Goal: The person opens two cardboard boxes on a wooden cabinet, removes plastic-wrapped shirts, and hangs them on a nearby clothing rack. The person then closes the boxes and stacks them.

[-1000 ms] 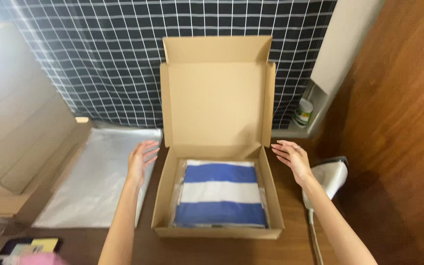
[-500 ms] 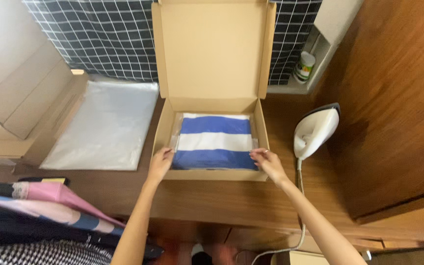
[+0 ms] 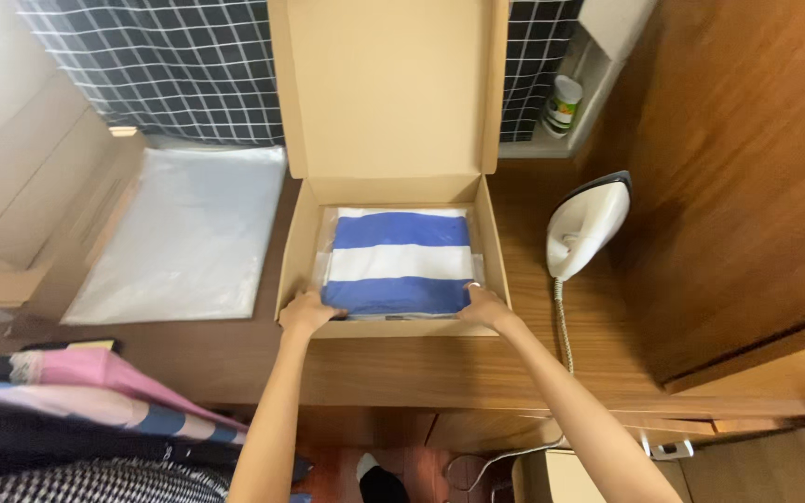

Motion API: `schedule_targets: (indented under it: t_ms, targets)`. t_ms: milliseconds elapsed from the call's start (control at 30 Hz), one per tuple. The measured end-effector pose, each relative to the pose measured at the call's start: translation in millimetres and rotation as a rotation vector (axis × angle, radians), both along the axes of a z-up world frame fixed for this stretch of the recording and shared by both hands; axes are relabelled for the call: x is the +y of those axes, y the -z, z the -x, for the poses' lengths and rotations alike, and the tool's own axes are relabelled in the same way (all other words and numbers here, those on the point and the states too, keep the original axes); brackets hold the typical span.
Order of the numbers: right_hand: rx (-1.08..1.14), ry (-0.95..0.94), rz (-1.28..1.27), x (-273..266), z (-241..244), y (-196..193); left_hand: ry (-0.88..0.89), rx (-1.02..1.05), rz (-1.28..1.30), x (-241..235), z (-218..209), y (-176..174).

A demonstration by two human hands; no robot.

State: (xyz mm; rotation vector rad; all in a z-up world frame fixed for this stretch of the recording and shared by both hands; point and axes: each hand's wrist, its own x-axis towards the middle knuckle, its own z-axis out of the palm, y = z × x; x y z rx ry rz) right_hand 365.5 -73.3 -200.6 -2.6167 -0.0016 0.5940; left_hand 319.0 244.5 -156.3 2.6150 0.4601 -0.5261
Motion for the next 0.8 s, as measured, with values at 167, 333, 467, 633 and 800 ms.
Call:
schedule_targets:
  t_ms: [167,333,467,633,800]
  targets:
    - [0.051,0.055,-0.061,-1.4,6.9,-9.6,-0.027,-0.034,0.036,-8.8,14.9,-29.0]
    - [0.012,0.105,0.034,14.3,29.0,-36.3,0.012,0.035,0.051,-9.7,17.8,-33.9]
    - [0.039,0.103,0.082,19.3,35.7,-44.3,0.049,0.037,0.011,-4.3,17.9,-24.3]
    - [0.015,0.096,0.040,19.1,45.5,-58.5,0.130,0.091,0.115,-8.2,35.9,-57.0]
    - [0.004,0.050,-0.092,15.2,51.1,-66.3,0.218,-0.055,0.517,4.7,36.0,-31.9]
